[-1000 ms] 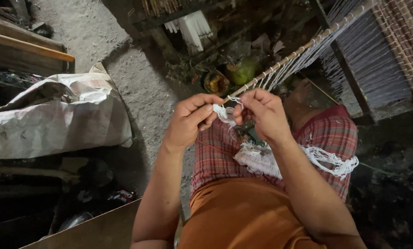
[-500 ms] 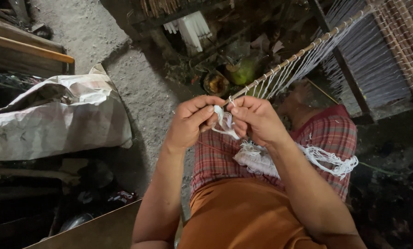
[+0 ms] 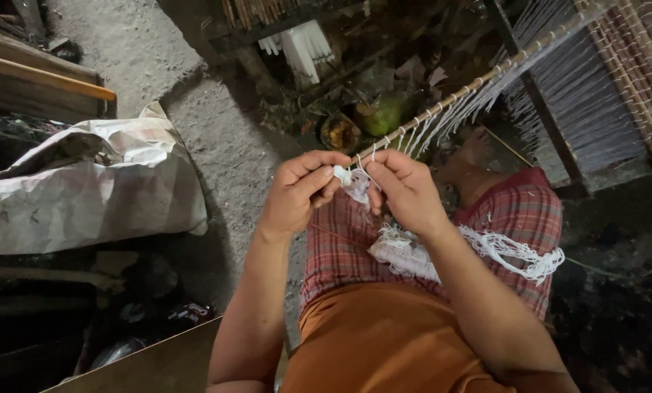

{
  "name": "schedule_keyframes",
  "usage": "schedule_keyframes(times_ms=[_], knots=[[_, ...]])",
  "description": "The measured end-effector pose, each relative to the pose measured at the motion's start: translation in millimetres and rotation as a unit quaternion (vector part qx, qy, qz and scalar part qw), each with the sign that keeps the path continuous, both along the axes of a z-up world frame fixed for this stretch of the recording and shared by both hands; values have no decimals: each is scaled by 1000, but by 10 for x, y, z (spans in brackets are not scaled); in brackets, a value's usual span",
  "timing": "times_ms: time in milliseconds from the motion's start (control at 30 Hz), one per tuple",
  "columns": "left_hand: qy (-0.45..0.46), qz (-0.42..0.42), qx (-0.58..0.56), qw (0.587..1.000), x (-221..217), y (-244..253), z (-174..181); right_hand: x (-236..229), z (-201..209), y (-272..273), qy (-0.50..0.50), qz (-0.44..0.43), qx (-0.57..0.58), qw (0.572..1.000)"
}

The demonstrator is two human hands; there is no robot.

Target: The person sits on the floor and wraps white cord around a thin wooden stick using both hands. They periodically use scissors to cut the cord and continue wrapping it around the stick.

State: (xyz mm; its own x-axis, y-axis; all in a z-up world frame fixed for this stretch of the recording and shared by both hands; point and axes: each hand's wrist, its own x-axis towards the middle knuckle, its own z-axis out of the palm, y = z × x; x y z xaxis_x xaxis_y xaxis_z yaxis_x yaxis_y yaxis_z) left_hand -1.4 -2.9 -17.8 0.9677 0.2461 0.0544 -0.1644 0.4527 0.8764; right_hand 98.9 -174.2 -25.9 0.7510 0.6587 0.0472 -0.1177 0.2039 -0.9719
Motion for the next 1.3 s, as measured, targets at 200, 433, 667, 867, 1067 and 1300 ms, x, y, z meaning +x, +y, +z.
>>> schedule_keyframes(times_ms=[200,433,667,867,1067,1300], knots=[[-7,9,-1,1000,-9,27,45,197,-319,-109,-296,-34,-173,939],[-29,6,7,1000,25,98,138,221,-1253,-233,-290,42,-229,928],[-34,3,26,999,50,195,244,153,-1562,-398,-202,108,-363,903],[-47,6,57,997,46,310,261,537,-1759,-343,-357,41,-495,791],[-41,7,68,997,-38,372,282,587,-290,-140,-506,-251,-135,814],[-34,28,78,996,-147,454,361,661,-1315,-59,-571,-117,-366,726]])
